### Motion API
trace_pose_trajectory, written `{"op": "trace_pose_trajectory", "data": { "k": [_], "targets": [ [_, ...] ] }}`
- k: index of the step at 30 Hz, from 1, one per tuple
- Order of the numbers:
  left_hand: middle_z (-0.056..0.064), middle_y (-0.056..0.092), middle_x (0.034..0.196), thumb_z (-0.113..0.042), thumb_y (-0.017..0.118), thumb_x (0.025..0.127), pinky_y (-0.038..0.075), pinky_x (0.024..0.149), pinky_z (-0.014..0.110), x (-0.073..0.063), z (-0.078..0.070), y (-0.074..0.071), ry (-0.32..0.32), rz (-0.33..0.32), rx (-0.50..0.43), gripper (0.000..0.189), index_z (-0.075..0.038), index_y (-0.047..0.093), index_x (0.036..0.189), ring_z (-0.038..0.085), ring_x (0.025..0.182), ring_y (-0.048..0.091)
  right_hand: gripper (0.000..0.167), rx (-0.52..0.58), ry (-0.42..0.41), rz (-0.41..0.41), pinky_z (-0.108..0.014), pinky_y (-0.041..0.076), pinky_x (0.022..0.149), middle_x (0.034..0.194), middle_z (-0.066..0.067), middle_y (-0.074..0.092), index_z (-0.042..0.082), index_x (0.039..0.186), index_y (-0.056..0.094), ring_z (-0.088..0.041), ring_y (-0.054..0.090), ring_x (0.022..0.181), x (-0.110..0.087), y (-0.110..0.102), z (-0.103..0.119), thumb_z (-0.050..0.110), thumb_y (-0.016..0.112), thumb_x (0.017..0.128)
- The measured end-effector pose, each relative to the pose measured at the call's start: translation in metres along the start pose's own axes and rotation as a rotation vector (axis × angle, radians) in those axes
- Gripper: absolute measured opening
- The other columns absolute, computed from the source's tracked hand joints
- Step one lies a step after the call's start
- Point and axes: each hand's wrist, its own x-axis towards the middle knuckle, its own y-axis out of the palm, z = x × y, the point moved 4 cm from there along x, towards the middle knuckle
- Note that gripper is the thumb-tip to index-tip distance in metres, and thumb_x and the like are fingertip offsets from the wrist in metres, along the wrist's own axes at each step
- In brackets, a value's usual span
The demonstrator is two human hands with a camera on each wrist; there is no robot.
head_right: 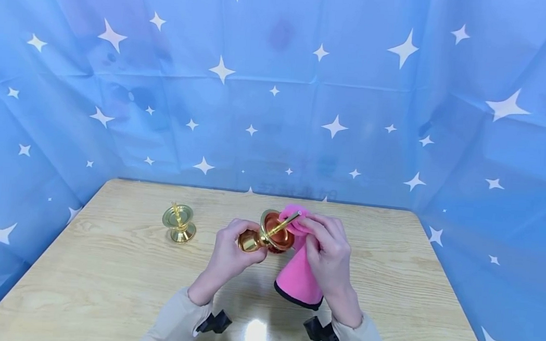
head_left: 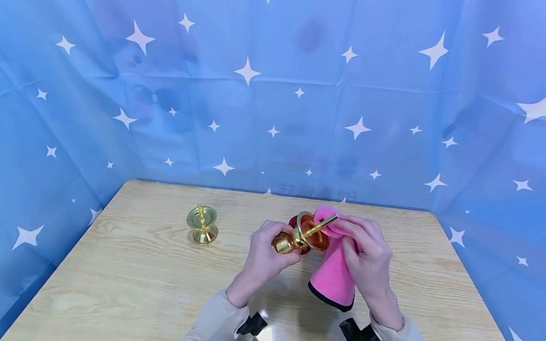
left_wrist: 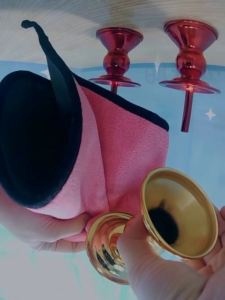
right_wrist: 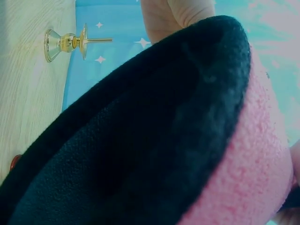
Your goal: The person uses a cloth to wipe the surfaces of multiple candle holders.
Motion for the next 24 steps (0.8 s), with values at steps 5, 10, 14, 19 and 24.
{"op": "trace_pose_trajectory", "data": {
  "k": [5,10,14,19,24],
  "targets": [
    [0.005,0.065,0.086,-0.003,0.077,0.059,0.048,0.067,0.027,0.000,-0.001,-0.001,-0.015,-0.011,0.007,0.029,-0.005,0.066,0.085,0.017,0.082,0.056,0.027,-0.002,0.000,0.034,-0.021,0.040,0.067,0.092,-0.017,0.067,-0.001,0.087,0.072,-0.029,0.058,0.082,-0.005,0.001,-0.005,-0.012,0.050,0.076],
    [0.004,0.066,0.084,-0.005,0.078,0.061,0.047,0.065,0.026,0.000,-0.001,-0.003,-0.011,-0.043,0.036,0.027,-0.005,0.067,0.086,0.017,0.080,0.056,0.029,-0.024,-0.010,0.096,-0.021,0.041,0.066,0.093,-0.015,0.067,0.001,0.088,0.071,-0.026,0.058,0.082,-0.009,0.003,-0.001,-0.010,0.048,0.076],
    [0.003,0.066,0.082,-0.005,0.078,0.061,0.046,0.064,0.025,0.000,0.000,-0.004,-0.004,-0.076,0.057,0.027,-0.005,0.067,0.085,0.017,0.078,0.055,0.030,-0.028,-0.017,0.132,-0.021,0.043,0.065,0.091,-0.012,0.068,0.001,0.090,0.071,-0.024,0.057,0.080,-0.010,0.003,0.006,-0.009,0.047,0.074],
    [0.004,0.066,0.081,-0.004,0.079,0.059,0.045,0.062,0.026,-0.001,0.003,-0.005,0.004,-0.122,0.078,0.029,-0.005,0.067,0.085,0.018,0.075,0.055,0.034,0.042,0.034,0.186,-0.017,0.043,0.065,0.091,-0.009,0.068,0.001,0.093,0.071,-0.018,0.058,0.081,-0.011,0.000,0.016,-0.014,0.050,0.070],
    [0.005,0.066,0.080,-0.005,0.079,0.059,0.047,0.060,0.026,0.001,0.005,-0.009,-0.049,-0.157,0.077,0.028,-0.005,0.067,0.085,0.018,0.073,0.055,0.035,0.168,0.257,0.213,-0.013,0.039,0.053,0.089,-0.009,0.068,0.000,0.096,0.069,-0.004,0.051,0.065,-0.015,-0.003,0.017,-0.020,0.055,0.072]
  ]
}}
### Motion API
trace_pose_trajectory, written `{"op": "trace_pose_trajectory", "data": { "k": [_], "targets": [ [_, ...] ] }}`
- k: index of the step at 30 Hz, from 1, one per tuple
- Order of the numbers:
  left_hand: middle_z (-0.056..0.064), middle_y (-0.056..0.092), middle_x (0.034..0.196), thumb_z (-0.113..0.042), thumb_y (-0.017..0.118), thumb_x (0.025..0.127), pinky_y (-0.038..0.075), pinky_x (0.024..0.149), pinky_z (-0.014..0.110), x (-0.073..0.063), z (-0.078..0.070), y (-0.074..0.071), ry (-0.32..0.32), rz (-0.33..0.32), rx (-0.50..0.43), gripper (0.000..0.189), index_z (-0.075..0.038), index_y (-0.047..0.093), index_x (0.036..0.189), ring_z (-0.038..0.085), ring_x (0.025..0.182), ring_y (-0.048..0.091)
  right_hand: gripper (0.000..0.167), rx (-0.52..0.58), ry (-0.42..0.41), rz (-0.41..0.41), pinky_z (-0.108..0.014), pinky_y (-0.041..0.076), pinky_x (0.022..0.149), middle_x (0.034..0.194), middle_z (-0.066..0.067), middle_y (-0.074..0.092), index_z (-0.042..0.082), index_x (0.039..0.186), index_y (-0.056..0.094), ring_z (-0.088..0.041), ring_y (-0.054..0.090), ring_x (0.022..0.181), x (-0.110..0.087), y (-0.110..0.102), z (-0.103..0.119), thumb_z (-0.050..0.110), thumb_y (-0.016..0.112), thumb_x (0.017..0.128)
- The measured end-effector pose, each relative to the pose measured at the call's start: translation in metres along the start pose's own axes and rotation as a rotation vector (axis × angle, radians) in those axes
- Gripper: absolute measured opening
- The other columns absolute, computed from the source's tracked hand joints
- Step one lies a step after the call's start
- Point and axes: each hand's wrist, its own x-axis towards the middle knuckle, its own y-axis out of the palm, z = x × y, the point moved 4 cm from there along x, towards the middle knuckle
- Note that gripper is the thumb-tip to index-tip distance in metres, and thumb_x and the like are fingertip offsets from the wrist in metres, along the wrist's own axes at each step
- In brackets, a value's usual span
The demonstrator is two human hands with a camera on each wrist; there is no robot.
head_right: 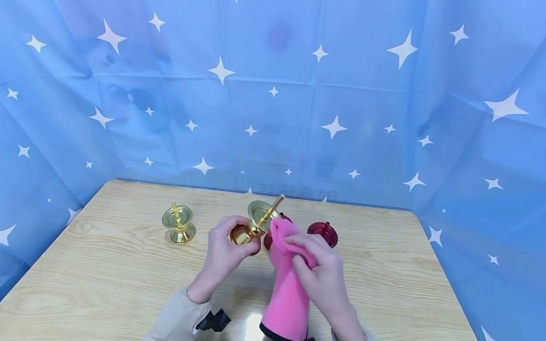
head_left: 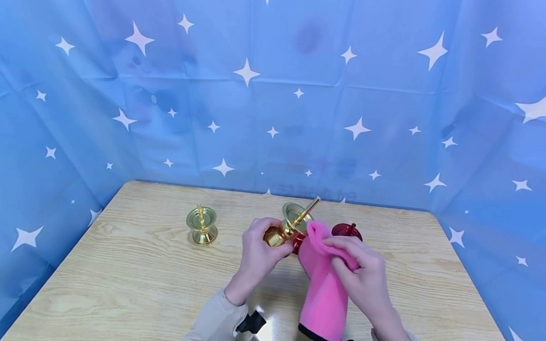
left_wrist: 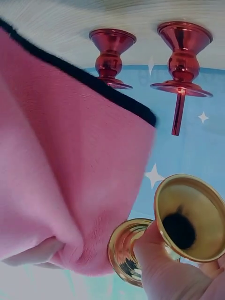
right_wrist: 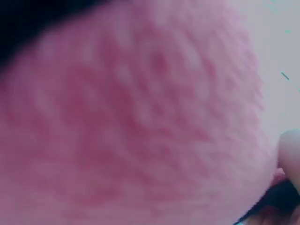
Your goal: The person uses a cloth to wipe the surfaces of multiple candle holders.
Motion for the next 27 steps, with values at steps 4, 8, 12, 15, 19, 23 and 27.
{"op": "trace_pose_trajectory", "data": {
  "k": [4,8,12,15,19,23,27],
  "targets": [
    [0.005,0.063,0.079,-0.006,0.078,0.060,0.047,0.060,0.026,0.001,0.001,-0.001,-0.082,0.011,-0.027,0.029,-0.005,0.068,0.086,0.016,0.074,0.054,0.028,0.162,0.384,-0.093,-0.015,0.044,0.057,0.091,0.001,0.067,0.001,0.100,0.066,-0.002,0.053,0.066,-0.005,0.004,-0.015,-0.016,0.058,0.079],
    [0.005,0.063,0.080,-0.008,0.077,0.063,0.047,0.061,0.026,0.002,-0.001,0.001,-0.132,0.029,-0.066,0.026,-0.004,0.067,0.087,0.017,0.074,0.054,0.025,0.441,0.758,-0.124,-0.019,0.049,0.072,0.095,0.006,0.064,0.003,0.105,0.061,-0.006,0.059,0.086,-0.012,0.018,-0.033,-0.010,0.056,0.085],
    [0.006,0.063,0.081,-0.010,0.077,0.066,0.047,0.063,0.026,0.002,-0.006,0.004,-0.143,0.041,-0.069,0.024,-0.003,0.067,0.087,0.019,0.075,0.055,0.030,0.625,0.944,-0.030,-0.022,0.049,0.077,0.100,0.004,0.063,0.005,0.119,0.053,-0.008,0.060,0.090,-0.016,0.033,-0.039,0.000,0.054,0.089],
    [0.007,0.064,0.082,-0.012,0.076,0.069,0.046,0.065,0.027,0.002,-0.007,0.007,-0.144,0.069,-0.032,0.024,-0.002,0.067,0.089,0.020,0.076,0.055,0.042,0.688,1.003,0.016,-0.023,0.049,0.079,0.105,0.002,0.062,0.001,0.131,0.043,-0.010,0.061,0.094,-0.017,0.040,-0.040,0.005,0.053,0.090],
    [0.008,0.066,0.089,-0.015,0.072,0.072,0.044,0.069,0.029,0.004,-0.006,0.008,-0.097,0.179,0.025,0.027,0.000,0.066,0.094,0.021,0.080,0.055,0.048,0.743,1.052,0.032,-0.022,0.049,0.081,0.106,0.003,0.062,-0.002,0.137,0.037,-0.009,0.060,0.095,-0.016,0.042,-0.043,0.006,0.051,0.091],
    [0.011,0.065,0.098,-0.013,0.071,0.070,0.044,0.078,0.035,0.005,-0.006,0.005,-0.001,0.330,-0.008,0.038,0.003,0.064,0.104,0.024,0.090,0.055,0.052,0.790,1.078,0.047,-0.021,0.047,0.082,0.102,0.005,0.064,-0.004,0.140,0.032,-0.007,0.060,0.094,-0.013,0.038,-0.049,0.006,0.050,0.092],
    [0.012,0.063,0.107,-0.012,0.077,0.071,0.046,0.083,0.035,0.005,-0.003,0.002,0.023,0.419,-0.089,0.046,0.003,0.061,0.112,0.024,0.098,0.055,0.051,0.808,1.088,0.084,-0.020,0.047,0.082,0.100,0.006,0.064,-0.004,0.140,0.032,-0.007,0.060,0.092,-0.011,0.033,-0.053,0.005,0.048,0.092]
  ]
}}
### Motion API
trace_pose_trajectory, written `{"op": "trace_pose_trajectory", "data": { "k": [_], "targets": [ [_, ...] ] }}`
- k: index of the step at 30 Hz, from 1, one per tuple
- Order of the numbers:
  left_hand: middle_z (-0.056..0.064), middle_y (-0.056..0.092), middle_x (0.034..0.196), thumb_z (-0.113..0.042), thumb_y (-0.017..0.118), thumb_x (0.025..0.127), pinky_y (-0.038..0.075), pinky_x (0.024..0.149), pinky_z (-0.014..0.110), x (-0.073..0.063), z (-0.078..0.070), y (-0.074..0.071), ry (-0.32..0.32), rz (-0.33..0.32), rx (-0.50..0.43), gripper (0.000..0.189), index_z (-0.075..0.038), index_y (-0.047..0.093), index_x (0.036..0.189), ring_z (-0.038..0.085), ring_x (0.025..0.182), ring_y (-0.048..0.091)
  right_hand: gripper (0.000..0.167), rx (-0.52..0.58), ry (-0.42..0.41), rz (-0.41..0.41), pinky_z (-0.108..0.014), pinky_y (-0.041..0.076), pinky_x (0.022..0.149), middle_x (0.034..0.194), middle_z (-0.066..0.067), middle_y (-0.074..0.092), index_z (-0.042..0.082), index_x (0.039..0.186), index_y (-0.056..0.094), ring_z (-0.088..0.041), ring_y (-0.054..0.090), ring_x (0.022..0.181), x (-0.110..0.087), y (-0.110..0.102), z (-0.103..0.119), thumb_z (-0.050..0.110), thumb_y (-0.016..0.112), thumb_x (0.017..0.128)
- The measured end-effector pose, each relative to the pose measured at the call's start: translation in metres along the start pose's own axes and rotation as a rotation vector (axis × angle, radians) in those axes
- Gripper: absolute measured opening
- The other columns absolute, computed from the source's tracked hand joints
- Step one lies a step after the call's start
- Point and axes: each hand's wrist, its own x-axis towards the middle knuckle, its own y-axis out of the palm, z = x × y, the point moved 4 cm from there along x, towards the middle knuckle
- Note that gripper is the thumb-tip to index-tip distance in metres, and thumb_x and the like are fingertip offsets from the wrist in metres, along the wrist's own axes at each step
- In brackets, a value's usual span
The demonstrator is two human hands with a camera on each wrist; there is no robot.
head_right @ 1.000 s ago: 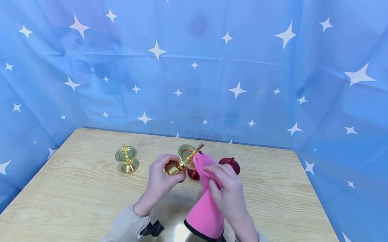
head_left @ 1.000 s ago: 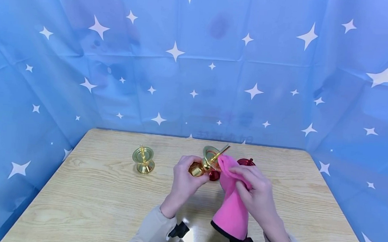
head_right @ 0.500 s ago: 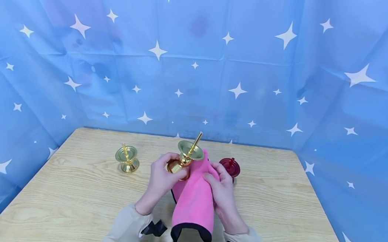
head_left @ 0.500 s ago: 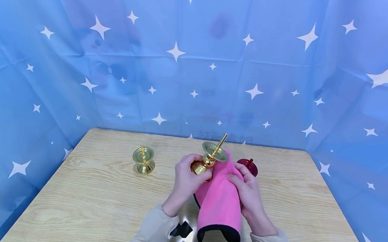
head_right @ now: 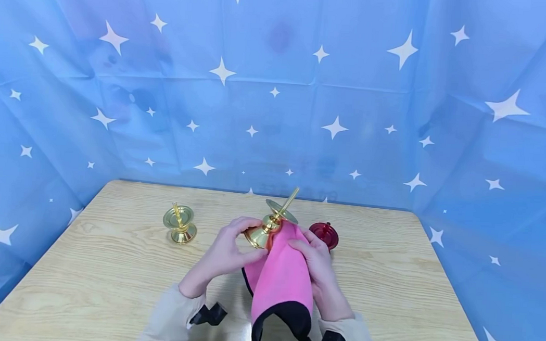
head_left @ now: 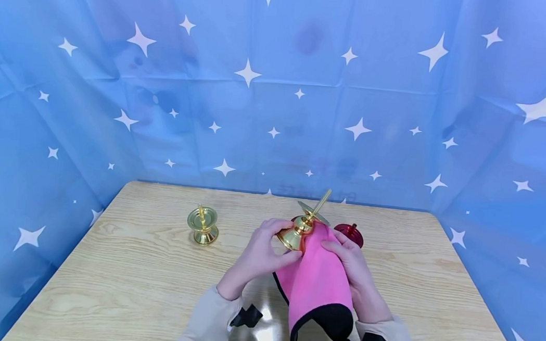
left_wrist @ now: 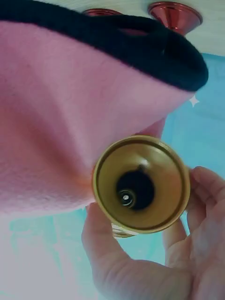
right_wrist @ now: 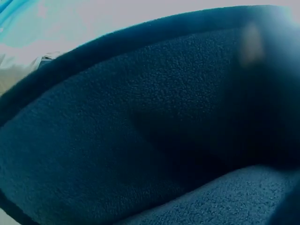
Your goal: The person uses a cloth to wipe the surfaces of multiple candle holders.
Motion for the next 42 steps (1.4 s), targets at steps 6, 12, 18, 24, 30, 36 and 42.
{"op": "trace_pose_trajectory", "data": {
  "k": [6,12,18,24,30,36,42],
  "targets": [
    [0.010,0.062,0.109,-0.011,0.083,0.068,0.048,0.085,0.032,0.000,0.002,-0.001,-0.052,-0.027,-0.149,0.050,-0.001,0.064,0.113,0.022,0.101,0.056,0.026,0.015,-0.007,0.019,-0.020,0.049,0.076,0.094,0.004,0.066,0.012,0.116,0.055,-0.008,0.062,0.085,-0.001,-0.003,0.004,0.003,0.048,0.092],
    [0.018,0.061,0.114,-0.003,0.081,0.068,0.051,0.083,0.034,0.001,0.001,0.001,-0.186,-0.056,-0.322,0.058,0.003,0.058,0.121,0.028,0.100,0.061,0.030,0.027,-0.038,-0.011,-0.019,0.048,0.078,0.096,0.005,0.066,0.010,0.121,0.052,-0.007,0.061,0.088,-0.002,-0.002,0.007,0.002,0.048,0.092],
    [0.017,0.059,0.114,-0.001,0.082,0.066,0.049,0.086,0.041,-0.001,0.015,0.010,-0.343,-0.183,-0.502,0.065,0.004,0.047,0.120,0.023,0.095,0.059,0.026,0.056,-0.108,-0.080,-0.020,0.048,0.078,0.095,0.005,0.067,0.020,0.106,0.061,-0.007,0.061,0.088,-0.004,0.004,0.005,0.002,0.052,0.090],
    [0.019,0.059,0.115,0.003,0.080,0.068,0.049,0.089,0.039,-0.001,0.017,0.016,-0.348,-0.248,-0.666,0.058,0.007,0.047,0.116,0.023,0.099,0.059,0.025,0.067,-0.156,-0.103,-0.020,0.050,0.075,0.096,0.004,0.066,0.016,0.109,0.058,-0.008,0.062,0.085,-0.007,0.008,0.007,0.001,0.052,0.091],
    [0.023,0.062,0.111,0.003,0.078,0.070,0.050,0.087,0.037,-0.001,0.016,0.017,-0.308,-0.248,-0.683,0.057,0.007,0.048,0.118,0.030,0.101,0.061,0.022,0.064,-0.172,-0.126,-0.019,0.050,0.073,0.095,0.004,0.066,0.014,0.108,0.057,-0.008,0.062,0.083,-0.007,0.008,0.007,0.001,0.052,0.091],
    [0.020,0.060,0.108,0.005,0.078,0.069,0.050,0.087,0.038,-0.003,0.015,0.016,-0.312,-0.312,-0.680,0.058,0.005,0.048,0.118,0.028,0.099,0.061,0.029,-0.130,-0.271,-0.192,-0.020,0.051,0.074,0.097,0.007,0.066,0.001,0.117,0.053,-0.006,0.062,0.085,-0.009,0.009,0.004,-0.003,0.054,0.089],
    [0.018,0.059,0.106,0.010,0.076,0.067,0.051,0.084,0.035,-0.001,0.018,0.012,-0.294,-0.398,-0.659,0.057,0.006,0.048,0.116,0.020,0.093,0.060,0.029,-0.430,-0.723,-0.211,-0.014,0.049,0.071,0.104,-0.016,0.065,-0.011,0.110,0.059,-0.001,0.061,0.091,-0.023,0.020,0.010,-0.015,0.057,0.081]
  ]
}}
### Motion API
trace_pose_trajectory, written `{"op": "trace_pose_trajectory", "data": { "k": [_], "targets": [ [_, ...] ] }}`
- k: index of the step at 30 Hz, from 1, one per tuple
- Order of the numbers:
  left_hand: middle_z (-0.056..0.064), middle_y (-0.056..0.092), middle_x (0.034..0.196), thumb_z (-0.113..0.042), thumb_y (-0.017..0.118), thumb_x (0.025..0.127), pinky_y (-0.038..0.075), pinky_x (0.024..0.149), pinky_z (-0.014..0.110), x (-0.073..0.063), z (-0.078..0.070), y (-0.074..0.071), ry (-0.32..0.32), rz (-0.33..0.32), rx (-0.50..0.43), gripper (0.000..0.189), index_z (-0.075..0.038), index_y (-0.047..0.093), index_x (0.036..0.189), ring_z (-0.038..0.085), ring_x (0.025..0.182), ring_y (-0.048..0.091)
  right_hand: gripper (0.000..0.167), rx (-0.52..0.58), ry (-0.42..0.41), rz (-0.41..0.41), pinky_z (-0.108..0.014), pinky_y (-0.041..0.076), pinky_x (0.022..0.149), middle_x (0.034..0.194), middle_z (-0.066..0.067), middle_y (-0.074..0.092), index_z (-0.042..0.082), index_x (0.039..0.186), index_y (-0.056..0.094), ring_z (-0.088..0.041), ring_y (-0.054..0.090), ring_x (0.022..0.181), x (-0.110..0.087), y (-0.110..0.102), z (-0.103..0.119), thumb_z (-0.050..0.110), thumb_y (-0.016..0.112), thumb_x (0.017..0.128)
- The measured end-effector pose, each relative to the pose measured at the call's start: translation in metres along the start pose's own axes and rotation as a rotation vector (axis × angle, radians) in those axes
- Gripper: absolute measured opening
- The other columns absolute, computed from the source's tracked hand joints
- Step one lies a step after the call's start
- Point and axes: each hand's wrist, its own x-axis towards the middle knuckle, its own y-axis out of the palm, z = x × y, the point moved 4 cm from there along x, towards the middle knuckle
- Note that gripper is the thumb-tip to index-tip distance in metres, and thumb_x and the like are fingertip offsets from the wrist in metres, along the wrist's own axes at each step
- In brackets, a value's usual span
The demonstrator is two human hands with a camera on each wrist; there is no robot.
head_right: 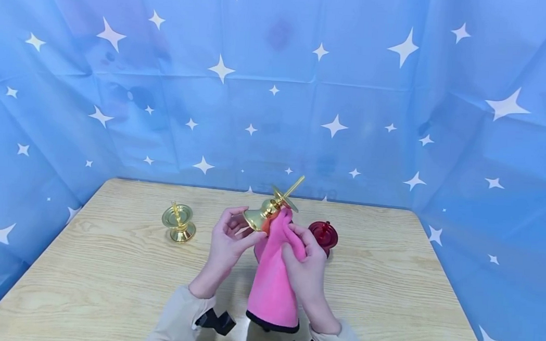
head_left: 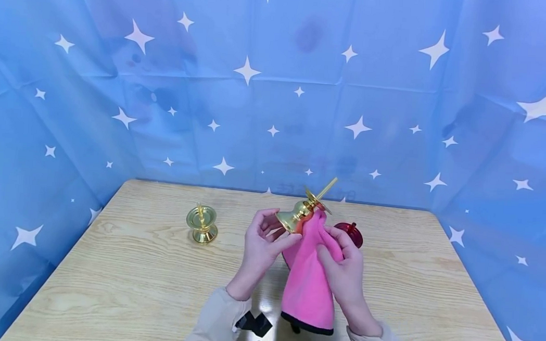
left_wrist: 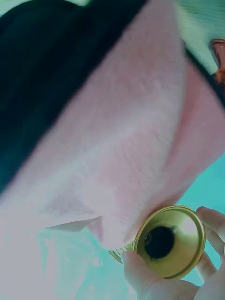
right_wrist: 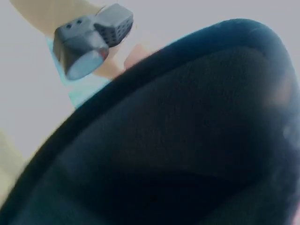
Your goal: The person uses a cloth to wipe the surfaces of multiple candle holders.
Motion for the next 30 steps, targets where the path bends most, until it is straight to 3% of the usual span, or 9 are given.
{"op": "trace_pose_trajectory", "data": {
  "k": [3,5,7,10,14,21,25,28,30],
  "targets": [
    [0.018,0.059,0.105,0.013,0.075,0.066,0.052,0.083,0.034,0.001,-0.001,-0.003,0.024,-0.012,0.015,0.056,0.009,0.047,0.115,0.018,0.091,0.060,0.031,-0.081,-0.328,-0.030,-0.009,0.046,0.068,0.098,-0.025,0.065,-0.012,0.104,0.062,0.001,0.060,0.086,0.000,0.001,0.014,-0.022,0.055,0.075],
    [0.018,0.060,0.104,0.014,0.074,0.067,0.052,0.083,0.034,0.001,-0.003,-0.005,0.031,-0.011,0.015,0.055,0.010,0.047,0.114,0.017,0.090,0.060,0.033,-0.107,-0.500,-0.029,-0.010,0.044,0.068,0.095,-0.025,0.065,-0.011,0.102,0.064,-0.003,0.059,0.084,0.001,0.003,0.021,-0.022,0.053,0.073],
    [0.018,0.060,0.102,0.014,0.073,0.067,0.052,0.083,0.034,0.001,-0.005,-0.005,0.039,0.004,0.008,0.054,0.009,0.048,0.115,0.017,0.089,0.061,0.032,-0.128,-0.620,0.002,-0.011,0.040,0.064,0.097,-0.024,0.064,-0.011,0.101,0.065,-0.009,0.059,0.086,0.003,0.007,0.025,-0.019,0.051,0.074],
    [0.019,0.060,0.102,0.013,0.073,0.068,0.052,0.083,0.035,0.000,-0.007,-0.004,0.050,0.035,-0.005,0.053,0.009,0.049,0.115,0.018,0.090,0.061,0.028,-0.161,-0.731,0.042,-0.015,0.040,0.061,0.097,-0.023,0.063,-0.010,0.098,0.067,-0.019,0.059,0.088,0.004,0.013,0.025,-0.013,0.051,0.076],
    [0.019,0.061,0.102,0.012,0.073,0.069,0.051,0.084,0.037,-0.002,-0.006,-0.005,0.026,0.039,-0.018,0.053,0.008,0.050,0.116,0.017,0.090,0.061,0.026,-0.186,-0.773,0.051,-0.017,0.038,0.057,0.093,-0.023,0.061,-0.009,0.094,0.068,-0.022,0.057,0.085,0.004,0.015,0.018,-0.010,0.050,0.075],
    [0.021,0.064,0.100,0.008,0.072,0.071,0.052,0.082,0.034,-0.003,-0.005,-0.007,-0.039,-0.007,-0.045,0.050,0.010,0.050,0.116,0.015,0.087,0.063,0.028,-0.188,-0.753,0.046,-0.015,0.033,0.050,0.089,-0.023,0.061,-0.009,0.089,0.069,-0.020,0.054,0.075,0.006,0.011,0.004,-0.016,0.050,0.069],
    [0.016,0.065,0.098,0.006,0.074,0.071,0.051,0.081,0.031,-0.003,-0.008,-0.007,-0.036,-0.007,-0.068,0.052,0.012,0.049,0.116,0.014,0.087,0.062,0.031,-0.198,-0.710,0.029,-0.016,0.035,0.051,0.090,-0.022,0.062,-0.008,0.089,0.070,-0.024,0.057,0.080,0.008,0.007,-0.004,-0.019,0.051,0.067],
    [0.014,0.065,0.097,0.006,0.075,0.071,0.051,0.082,0.031,-0.003,-0.010,-0.008,-0.032,-0.010,-0.066,0.053,0.012,0.048,0.116,0.014,0.087,0.062,0.033,-0.182,-0.651,0.008,-0.014,0.038,0.055,0.091,-0.022,0.062,-0.008,0.090,0.069,-0.019,0.058,0.084,0.007,0.005,-0.007,-0.022,0.052,0.066],
    [0.016,0.065,0.098,0.006,0.074,0.071,0.051,0.083,0.033,-0.002,-0.010,-0.009,-0.025,-0.013,-0.049,0.052,0.012,0.049,0.117,0.015,0.087,0.062,0.031,-0.154,-0.635,-0.009,-0.013,0.041,0.060,0.089,-0.024,0.061,-0.011,0.089,0.068,-0.016,0.058,0.087,0.005,0.006,0.004,-0.023,0.051,0.067]
  ]
}}
